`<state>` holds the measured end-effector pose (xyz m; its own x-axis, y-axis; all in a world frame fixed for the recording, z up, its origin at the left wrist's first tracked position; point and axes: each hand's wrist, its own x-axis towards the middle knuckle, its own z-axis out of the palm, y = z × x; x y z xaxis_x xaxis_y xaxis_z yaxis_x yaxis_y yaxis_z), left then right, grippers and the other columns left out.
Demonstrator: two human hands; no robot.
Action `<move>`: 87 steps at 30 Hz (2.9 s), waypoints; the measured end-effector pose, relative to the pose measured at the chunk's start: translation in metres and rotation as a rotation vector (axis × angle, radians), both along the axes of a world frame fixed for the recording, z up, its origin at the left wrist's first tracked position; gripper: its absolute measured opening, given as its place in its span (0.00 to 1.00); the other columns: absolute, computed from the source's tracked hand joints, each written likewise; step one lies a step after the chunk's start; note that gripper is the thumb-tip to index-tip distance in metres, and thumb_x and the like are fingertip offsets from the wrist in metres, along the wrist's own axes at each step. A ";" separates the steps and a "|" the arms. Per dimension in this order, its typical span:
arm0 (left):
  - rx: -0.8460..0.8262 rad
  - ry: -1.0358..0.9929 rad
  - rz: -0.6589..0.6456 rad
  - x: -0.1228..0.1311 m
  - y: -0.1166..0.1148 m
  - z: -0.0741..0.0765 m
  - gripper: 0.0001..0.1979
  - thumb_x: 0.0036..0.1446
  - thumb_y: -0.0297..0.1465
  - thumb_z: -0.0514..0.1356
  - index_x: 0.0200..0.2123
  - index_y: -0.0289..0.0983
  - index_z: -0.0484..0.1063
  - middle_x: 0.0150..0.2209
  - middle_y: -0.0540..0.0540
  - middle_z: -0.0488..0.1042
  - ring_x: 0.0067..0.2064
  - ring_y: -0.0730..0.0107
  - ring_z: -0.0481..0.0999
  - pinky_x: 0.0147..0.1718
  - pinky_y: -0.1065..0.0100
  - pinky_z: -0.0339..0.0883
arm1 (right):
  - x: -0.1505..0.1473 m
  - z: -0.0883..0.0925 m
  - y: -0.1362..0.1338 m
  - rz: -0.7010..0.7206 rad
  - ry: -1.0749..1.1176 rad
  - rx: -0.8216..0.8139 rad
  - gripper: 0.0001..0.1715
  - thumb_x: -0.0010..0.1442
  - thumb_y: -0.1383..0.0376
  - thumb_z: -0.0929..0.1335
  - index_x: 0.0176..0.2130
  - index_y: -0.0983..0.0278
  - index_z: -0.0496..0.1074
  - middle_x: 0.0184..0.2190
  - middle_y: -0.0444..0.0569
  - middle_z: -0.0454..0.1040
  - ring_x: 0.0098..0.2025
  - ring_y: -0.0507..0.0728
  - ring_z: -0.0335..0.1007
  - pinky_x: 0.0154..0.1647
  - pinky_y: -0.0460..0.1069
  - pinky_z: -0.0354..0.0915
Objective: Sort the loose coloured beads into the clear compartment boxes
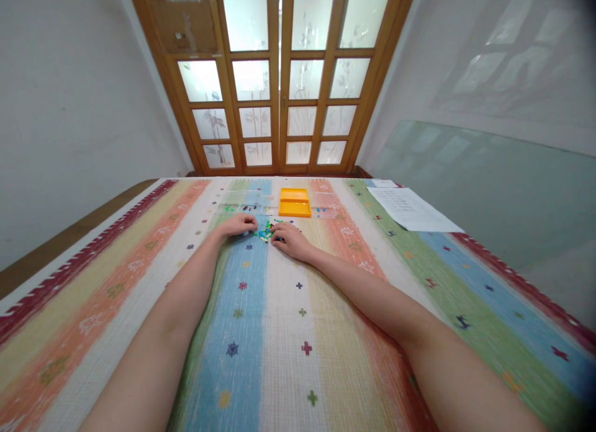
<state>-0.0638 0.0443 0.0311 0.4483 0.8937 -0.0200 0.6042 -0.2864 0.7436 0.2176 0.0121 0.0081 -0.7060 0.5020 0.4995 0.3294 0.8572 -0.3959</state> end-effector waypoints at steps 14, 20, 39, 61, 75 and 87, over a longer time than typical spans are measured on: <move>-0.089 -0.062 -0.031 -0.003 -0.011 0.011 0.12 0.48 0.39 0.69 0.33 0.38 0.80 0.29 0.48 0.77 0.30 0.68 0.72 0.30 0.69 0.64 | 0.069 0.022 0.057 -0.448 0.313 -0.195 0.12 0.66 0.60 0.66 0.40 0.62 0.77 0.38 0.50 0.81 0.40 0.59 0.74 0.46 0.52 0.69; -0.060 -0.227 0.160 -0.010 -0.013 0.010 0.12 0.51 0.40 0.67 0.33 0.37 0.78 0.31 0.45 0.79 0.31 0.68 0.74 0.31 0.69 0.64 | 0.125 0.013 0.100 -0.669 0.445 -0.237 0.14 0.61 0.63 0.66 0.43 0.64 0.79 0.43 0.53 0.82 0.44 0.60 0.76 0.50 0.54 0.70; -0.006 -0.144 0.366 -0.024 -0.034 0.025 0.11 0.43 0.39 0.70 0.24 0.44 0.70 0.19 0.53 0.68 0.22 0.69 0.63 0.24 0.69 0.57 | 0.128 -0.013 0.102 -0.793 0.313 -0.126 0.16 0.62 0.66 0.64 0.43 0.63 0.81 0.43 0.53 0.83 0.45 0.61 0.76 0.51 0.55 0.70; -0.103 0.038 -0.046 -0.006 -0.018 0.027 0.06 0.45 0.33 0.66 0.28 0.40 0.74 0.26 0.48 0.75 0.29 0.66 0.72 0.29 0.67 0.64 | 0.101 -0.002 0.079 -0.644 0.173 -0.103 0.16 0.64 0.67 0.65 0.45 0.60 0.81 0.45 0.50 0.83 0.47 0.61 0.77 0.52 0.55 0.69; 0.229 -0.478 0.658 -0.050 0.009 -0.027 0.10 0.54 0.34 0.60 0.39 0.37 0.74 0.29 0.50 0.73 0.28 0.72 0.69 0.29 0.72 0.64 | 0.078 0.006 0.058 -0.441 0.007 -0.046 0.14 0.66 0.69 0.67 0.44 0.63 0.83 0.44 0.53 0.83 0.46 0.61 0.76 0.52 0.54 0.68; 0.227 -0.488 0.758 -0.052 0.016 -0.037 0.29 0.61 0.29 0.57 0.66 0.34 0.67 0.53 0.38 0.80 0.28 0.77 0.74 0.35 0.70 0.73 | 0.060 0.010 0.042 -0.178 -0.218 0.055 0.08 0.68 0.66 0.70 0.44 0.61 0.82 0.44 0.53 0.76 0.48 0.60 0.70 0.50 0.52 0.63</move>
